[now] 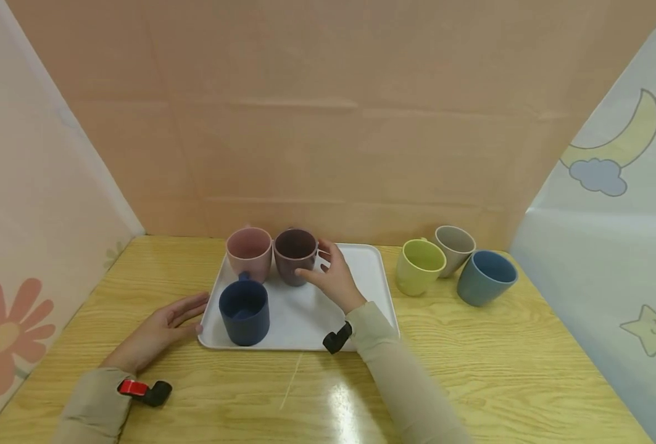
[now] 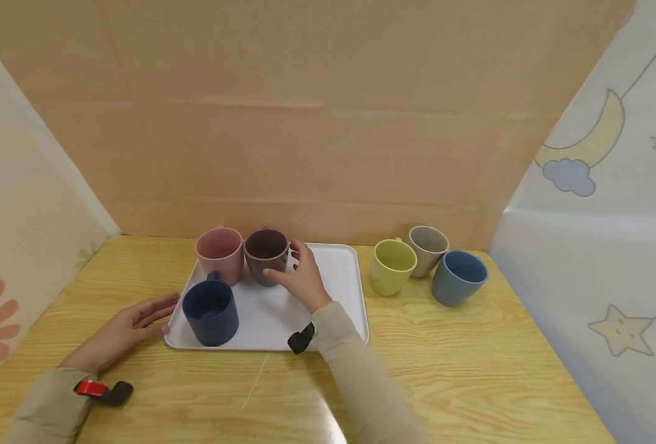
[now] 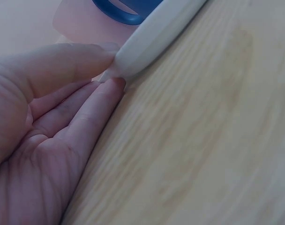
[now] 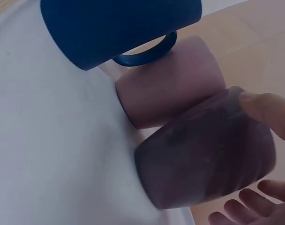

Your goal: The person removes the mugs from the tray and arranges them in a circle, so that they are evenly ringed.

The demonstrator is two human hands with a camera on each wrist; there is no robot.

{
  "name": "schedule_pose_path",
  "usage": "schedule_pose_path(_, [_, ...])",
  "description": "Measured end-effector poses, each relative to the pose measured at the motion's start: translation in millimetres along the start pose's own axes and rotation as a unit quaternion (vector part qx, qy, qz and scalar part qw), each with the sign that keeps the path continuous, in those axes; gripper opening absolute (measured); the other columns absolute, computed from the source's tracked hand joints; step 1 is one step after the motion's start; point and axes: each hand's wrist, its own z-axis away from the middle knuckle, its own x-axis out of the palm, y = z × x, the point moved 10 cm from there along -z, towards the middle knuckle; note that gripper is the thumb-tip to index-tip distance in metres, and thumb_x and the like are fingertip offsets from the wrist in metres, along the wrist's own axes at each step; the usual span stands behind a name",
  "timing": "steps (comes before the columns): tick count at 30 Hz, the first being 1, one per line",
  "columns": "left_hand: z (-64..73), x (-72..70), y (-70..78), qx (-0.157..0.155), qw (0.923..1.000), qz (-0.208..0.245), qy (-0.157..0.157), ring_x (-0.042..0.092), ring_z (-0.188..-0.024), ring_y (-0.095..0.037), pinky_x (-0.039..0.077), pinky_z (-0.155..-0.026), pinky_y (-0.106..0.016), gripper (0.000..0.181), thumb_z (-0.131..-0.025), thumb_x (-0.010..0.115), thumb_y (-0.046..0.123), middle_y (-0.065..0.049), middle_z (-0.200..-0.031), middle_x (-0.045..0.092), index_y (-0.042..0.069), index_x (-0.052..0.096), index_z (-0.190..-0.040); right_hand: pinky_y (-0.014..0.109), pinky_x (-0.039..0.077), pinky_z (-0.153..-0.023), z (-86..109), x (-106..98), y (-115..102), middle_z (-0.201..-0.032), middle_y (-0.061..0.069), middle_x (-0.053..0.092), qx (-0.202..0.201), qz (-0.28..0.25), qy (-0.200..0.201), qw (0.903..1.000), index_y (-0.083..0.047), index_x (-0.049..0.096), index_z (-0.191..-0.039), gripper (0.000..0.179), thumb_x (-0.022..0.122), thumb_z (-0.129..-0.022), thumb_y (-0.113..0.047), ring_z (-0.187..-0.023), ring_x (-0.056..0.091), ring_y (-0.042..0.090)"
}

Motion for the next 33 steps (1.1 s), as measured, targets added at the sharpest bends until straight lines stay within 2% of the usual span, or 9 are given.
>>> schedule_pose_path(5, [0.2,-1.2,-1.8,-0.021,0.9997,-0.012,0.005,0.048,-0.128,0.009,0.041,-0.098,-0.012,0.07,-0.099,0.068,0.023,-0.014,-0.16,0.037,0.01,0.033,-0.159,0.048,0.04,-0.112,-6.1,8.4,2.9,-0.149,0.009,0.045,-0.002,-0.011,0.017,0.9998,-0.009,0.042,-0.15,0.085,0.089,-0.08,-0.019,-0.138,0.045,0.03])
schedule_pose_path(11, [0.2,-3.1,-0.3,-0.014,0.9998,-0.011,0.003,0.048,-0.128,0.009,0.042,-0.098,-0.012,0.07,-0.099,0.067,0.022,-0.014,-0.16,0.037,0.009,0.032,-0.159,0.042,0.042,-0.111,-13.6,14.4,4.9,-0.144,0.009,0.048,0.002,-0.003,0.04,0.9992,-0.007,0.041,-0.148,0.088,0.091,-0.078,-0.024,-0.134,0.047,0.027])
schedule_pose_path(19, [0.3,-2.3,3.4,-0.018,0.9997,-0.016,0.001,0.047,-0.129,0.008,0.041,-0.098,-0.011,0.07,-0.099,0.068,0.025,-0.012,-0.162,0.035,0.011,0.033,-0.159,0.042,0.045,-0.107,-16.4,13.2,0.7,-0.139,0.011,0.053,-0.014,0.027,0.071,0.997,-0.005,0.044,-0.146,0.089,0.093,-0.075,-0.026,-0.129,0.052,0.027])
schedule_pose_path(22, [0.4,-1.2,7.1,-0.009,0.9998,-0.015,-0.003,0.047,-0.13,0.007,0.041,-0.098,-0.011,0.07,-0.1,0.067,0.024,-0.014,-0.162,0.033,0.008,0.032,-0.159,0.041,0.046,-0.107,-16.2,12.0,0.6,-0.139,0.009,0.054,-0.014,0.034,0.076,0.9964,-0.005,0.045,-0.145,0.09,0.094,-0.074,-0.028,-0.129,0.052,0.026])
schedule_pose_path(27, [1.5,-1.2,11.6,0.006,0.9999,-0.008,-0.008,0.047,-0.131,0.005,0.041,-0.098,-0.011,0.068,-0.101,0.065,0.02,-0.018,-0.162,0.031,0.006,0.031,-0.158,0.039,0.047,-0.105,-15.8,11.2,-0.9,-0.135,0.008,0.057,-0.02,0.031,0.079,0.9962,-0.005,0.048,-0.143,0.089,0.095,-0.071,-0.029,-0.126,0.054,0.024])
schedule_pose_path(33, [2.6,2.0,7.9,-0.001,0.9999,-0.006,-0.009,0.047,-0.133,0.001,0.041,-0.099,-0.011,0.068,-0.101,0.065,0.02,-0.017,-0.162,0.032,0.007,0.032,-0.158,0.035,0.05,-0.102,-9.6,4.5,4.9,-0.128,0.001,0.063,-0.014,0.015,0.088,0.9959,-0.013,0.057,-0.137,0.082,0.097,-0.067,-0.028,-0.12,0.058,0.017])
